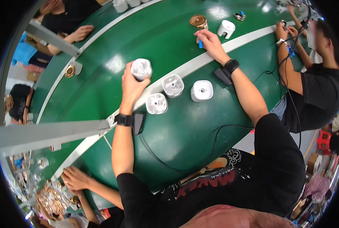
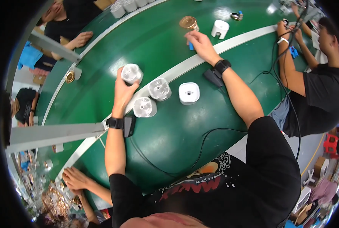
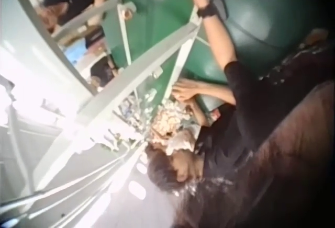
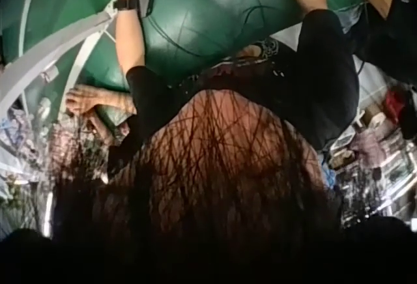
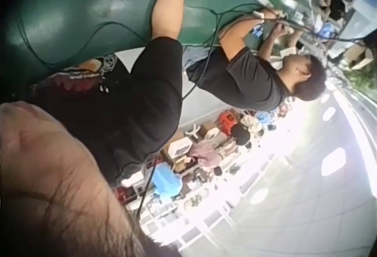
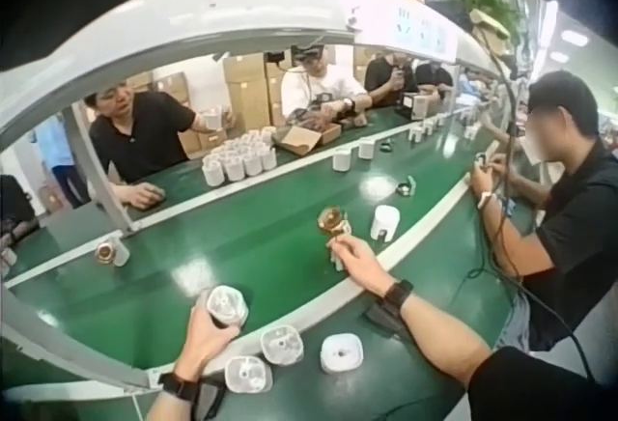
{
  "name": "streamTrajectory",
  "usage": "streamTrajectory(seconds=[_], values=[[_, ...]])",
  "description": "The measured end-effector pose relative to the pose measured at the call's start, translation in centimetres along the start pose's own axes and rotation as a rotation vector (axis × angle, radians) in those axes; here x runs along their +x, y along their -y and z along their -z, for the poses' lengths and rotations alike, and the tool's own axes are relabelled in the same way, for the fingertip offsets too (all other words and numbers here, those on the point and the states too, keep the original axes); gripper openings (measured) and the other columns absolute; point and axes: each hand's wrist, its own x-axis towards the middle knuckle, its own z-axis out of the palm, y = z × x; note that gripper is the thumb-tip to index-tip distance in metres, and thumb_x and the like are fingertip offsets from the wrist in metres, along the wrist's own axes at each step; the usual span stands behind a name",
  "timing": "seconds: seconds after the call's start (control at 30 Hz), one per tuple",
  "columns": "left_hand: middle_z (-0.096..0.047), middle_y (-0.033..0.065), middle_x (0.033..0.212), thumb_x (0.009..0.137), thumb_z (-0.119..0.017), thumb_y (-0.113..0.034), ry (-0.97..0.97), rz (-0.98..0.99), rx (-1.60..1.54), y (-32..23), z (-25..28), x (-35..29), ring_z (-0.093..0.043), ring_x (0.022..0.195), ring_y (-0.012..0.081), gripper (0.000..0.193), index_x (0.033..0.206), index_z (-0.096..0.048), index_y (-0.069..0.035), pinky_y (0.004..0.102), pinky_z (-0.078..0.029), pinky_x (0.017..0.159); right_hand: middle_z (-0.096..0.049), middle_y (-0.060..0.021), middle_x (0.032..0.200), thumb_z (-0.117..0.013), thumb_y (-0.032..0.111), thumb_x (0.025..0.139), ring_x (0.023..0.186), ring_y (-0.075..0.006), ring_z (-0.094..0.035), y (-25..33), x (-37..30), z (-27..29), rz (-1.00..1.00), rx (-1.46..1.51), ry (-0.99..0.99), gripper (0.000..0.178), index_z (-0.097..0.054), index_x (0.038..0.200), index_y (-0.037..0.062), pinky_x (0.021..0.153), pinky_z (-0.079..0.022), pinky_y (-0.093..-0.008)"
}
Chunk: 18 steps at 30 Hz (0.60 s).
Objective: The person assembles electronic devices by picking up a white housing, inserting a blue battery, and fitting a gold-colored component on top. They then fit a white cap onto the housing and place the completed unit on the green workbench before repeating the process.
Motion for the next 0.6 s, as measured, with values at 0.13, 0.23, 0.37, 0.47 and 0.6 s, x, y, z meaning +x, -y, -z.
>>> streamTrajectory(seconds=[0.13, 0.23, 0.37, 0.47, 0.6], values=[[-0.065, 0.0201, 0.113, 0.069, -0.075, -0.014, 0.040, -0.078, 0.012, -0.9, -0.4, 0.0, -0.064, 0.107, 0.0347, 0.062, 0.126, -0.052, -0.002, 0.0409, -0.049, 0.093, -0.061, -0.0063, 0.094, -0.043, 0.016, 0.101, 0.074, -0.0138, -0.051, 0.9, 0.4, -2.0, -0.138, 0.370, -0.049, 0.023, -0.056, 0.113, 0.0012, 0.069, -0.045, -0.0277], [-0.065, 0.0196, 0.113, 0.070, -0.075, -0.014, 0.093, -0.084, -0.059, -1.6, -1.4, 0.4, -0.064, 0.107, 0.0341, 0.064, 0.128, -0.051, -0.002, 0.0407, -0.049, 0.094, -0.062, -0.0084, 0.099, -0.042, 0.015, 0.101, 0.077, -0.0155, -0.054, 0.7, 0.1, -4.3, -0.299, 0.892, 0.076, 0.022, -0.055, 0.113, 0.0020, 0.073, -0.047, -0.0295], [-0.064, 0.0186, 0.114, 0.070, -0.075, -0.014, 0.153, -0.090, -0.089, -2.4, -2.8, 0.8, -0.062, 0.108, 0.0339, 0.066, 0.131, -0.051, -0.004, 0.0414, -0.048, 0.095, -0.061, -0.0096, 0.107, -0.045, 0.014, 0.101, 0.078, -0.0152, -0.053, 2.2, -0.8, -9.2, -0.389, 1.145, 0.266, 0.016, -0.055, 0.108, 0.0025, 0.072, -0.046, -0.0288], [-0.063, 0.0182, 0.115, 0.070, -0.075, -0.014, 0.167, -0.092, -0.064, -2.0, -2.8, 1.0, -0.060, 0.109, 0.0339, 0.067, 0.132, -0.051, -0.006, 0.0421, -0.047, 0.097, -0.061, -0.0107, 0.112, -0.050, 0.010, 0.099, 0.081, -0.0150, -0.054, 2.3, -0.4, -9.9, -0.292, 0.922, 0.290, 0.011, -0.055, 0.104, 0.0021, 0.073, -0.046, -0.0286], [-0.061, 0.0179, 0.116, 0.070, -0.074, -0.014, 0.165, -0.066, -0.014, -1.0, -3.1, 1.0, -0.057, 0.111, 0.0342, 0.067, 0.132, -0.051, -0.007, 0.0428, -0.045, 0.098, -0.063, -0.0130, 0.115, -0.058, 0.002, 0.094, 0.092, -0.0158, -0.059, 1.7, -0.4, -9.5, -0.025, 0.398, 0.251, 0.008, -0.056, 0.102, 0.0005, 0.081, -0.050, -0.0304]])
